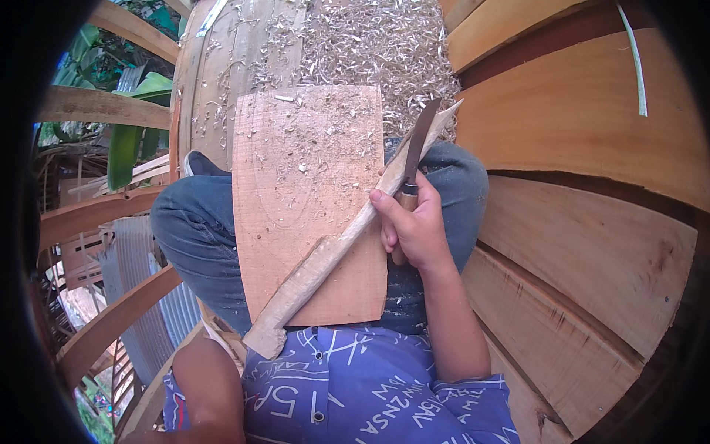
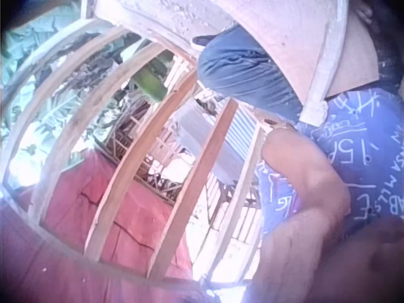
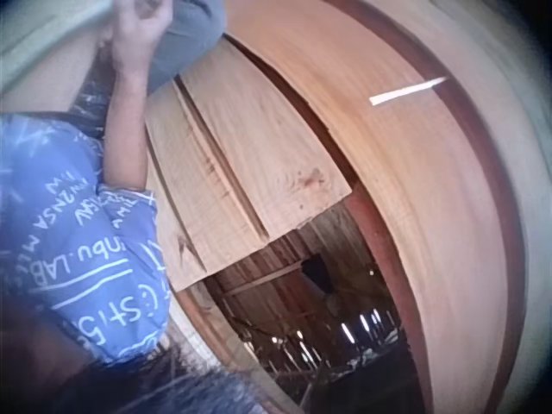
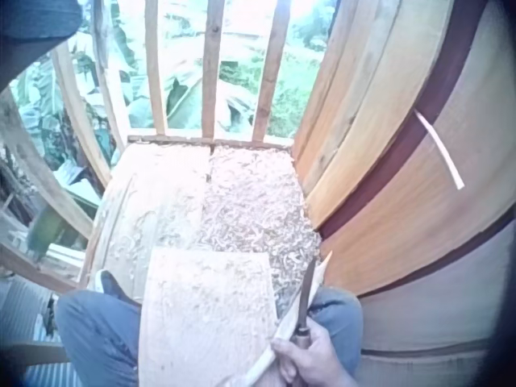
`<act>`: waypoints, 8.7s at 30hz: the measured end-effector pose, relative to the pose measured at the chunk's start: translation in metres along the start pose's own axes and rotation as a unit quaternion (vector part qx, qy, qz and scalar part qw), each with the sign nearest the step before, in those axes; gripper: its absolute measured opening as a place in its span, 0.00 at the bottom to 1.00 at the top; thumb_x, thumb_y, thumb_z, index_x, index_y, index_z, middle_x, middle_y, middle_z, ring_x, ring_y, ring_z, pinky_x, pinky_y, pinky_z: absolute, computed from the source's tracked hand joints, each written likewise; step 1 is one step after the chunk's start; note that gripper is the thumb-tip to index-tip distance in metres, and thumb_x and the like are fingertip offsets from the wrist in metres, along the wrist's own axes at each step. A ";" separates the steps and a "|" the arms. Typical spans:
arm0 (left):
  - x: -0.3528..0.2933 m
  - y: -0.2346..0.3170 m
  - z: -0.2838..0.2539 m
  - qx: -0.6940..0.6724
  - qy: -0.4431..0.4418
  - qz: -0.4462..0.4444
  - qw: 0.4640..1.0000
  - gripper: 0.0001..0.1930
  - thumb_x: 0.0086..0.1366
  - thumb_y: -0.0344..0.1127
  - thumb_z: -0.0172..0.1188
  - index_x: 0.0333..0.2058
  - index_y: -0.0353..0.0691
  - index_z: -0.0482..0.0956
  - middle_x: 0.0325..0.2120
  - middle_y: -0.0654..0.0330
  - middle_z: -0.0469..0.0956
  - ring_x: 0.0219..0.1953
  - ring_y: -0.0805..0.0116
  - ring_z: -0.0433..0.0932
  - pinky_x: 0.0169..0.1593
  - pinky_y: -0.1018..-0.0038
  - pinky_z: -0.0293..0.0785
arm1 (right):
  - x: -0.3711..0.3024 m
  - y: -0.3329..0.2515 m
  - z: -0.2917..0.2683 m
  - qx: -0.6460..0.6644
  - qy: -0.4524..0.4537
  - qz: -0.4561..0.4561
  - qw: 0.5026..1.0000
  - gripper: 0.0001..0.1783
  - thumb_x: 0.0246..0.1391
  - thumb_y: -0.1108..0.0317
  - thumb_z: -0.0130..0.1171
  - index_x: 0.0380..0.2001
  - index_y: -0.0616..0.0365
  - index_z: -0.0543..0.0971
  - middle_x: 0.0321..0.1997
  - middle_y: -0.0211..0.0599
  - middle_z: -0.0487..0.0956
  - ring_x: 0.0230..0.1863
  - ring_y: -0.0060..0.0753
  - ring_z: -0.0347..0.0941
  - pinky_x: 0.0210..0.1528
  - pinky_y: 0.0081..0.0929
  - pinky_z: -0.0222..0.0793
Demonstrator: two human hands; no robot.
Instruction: The person sits cross-legged on a wooden platform and uses a curved knife to carve a long, thin piece of wood. They repeatedly shave the wood to create a pointed tip, rotating the piece to work on different sides. Wood shavings accumulate on the platform during the process.
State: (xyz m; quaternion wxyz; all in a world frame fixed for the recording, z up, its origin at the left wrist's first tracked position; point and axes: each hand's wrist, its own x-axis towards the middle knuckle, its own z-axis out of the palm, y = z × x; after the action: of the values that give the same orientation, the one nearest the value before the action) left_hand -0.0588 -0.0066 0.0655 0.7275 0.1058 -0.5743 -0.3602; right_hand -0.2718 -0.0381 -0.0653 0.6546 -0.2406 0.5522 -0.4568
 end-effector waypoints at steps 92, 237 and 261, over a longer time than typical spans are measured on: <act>-0.041 0.013 -0.066 -0.334 -0.051 -0.767 0.546 0.13 0.66 0.37 0.53 0.42 0.35 0.66 0.26 0.65 0.65 0.26 0.80 0.62 0.29 0.81 0.60 | -0.067 -0.068 0.007 -0.479 0.190 -0.271 0.813 0.22 0.54 0.53 0.59 0.20 0.62 0.69 0.14 0.47 0.67 0.14 0.45 0.67 0.18 0.33 0.59; -0.039 -0.012 -0.016 0.256 -0.259 -0.628 0.688 0.13 0.62 0.30 0.55 0.42 0.32 0.65 0.19 0.58 0.71 0.22 0.71 0.72 0.28 0.73 0.66 | -0.028 -0.030 0.008 -0.510 0.033 -0.378 0.772 0.22 0.48 0.50 0.63 0.18 0.56 0.71 0.14 0.38 0.71 0.15 0.41 0.70 0.17 0.33 0.63; -0.025 -0.010 -0.013 0.186 -0.249 -0.656 0.687 0.15 0.64 0.33 0.53 0.45 0.31 0.63 0.23 0.42 0.74 0.27 0.45 0.77 0.31 0.61 0.69 | -0.032 -0.056 -0.009 -0.554 0.085 -0.385 0.733 0.28 0.47 0.42 0.61 0.15 0.56 0.69 0.13 0.38 0.66 0.14 0.42 0.68 0.17 0.33 0.62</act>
State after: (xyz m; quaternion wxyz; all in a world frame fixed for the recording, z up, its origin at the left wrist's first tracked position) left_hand -0.0531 -0.0013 0.0367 0.1004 0.4955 -0.5738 -0.6444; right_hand -0.2980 -0.0355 -0.0057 0.1237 -0.7127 0.6213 -0.3011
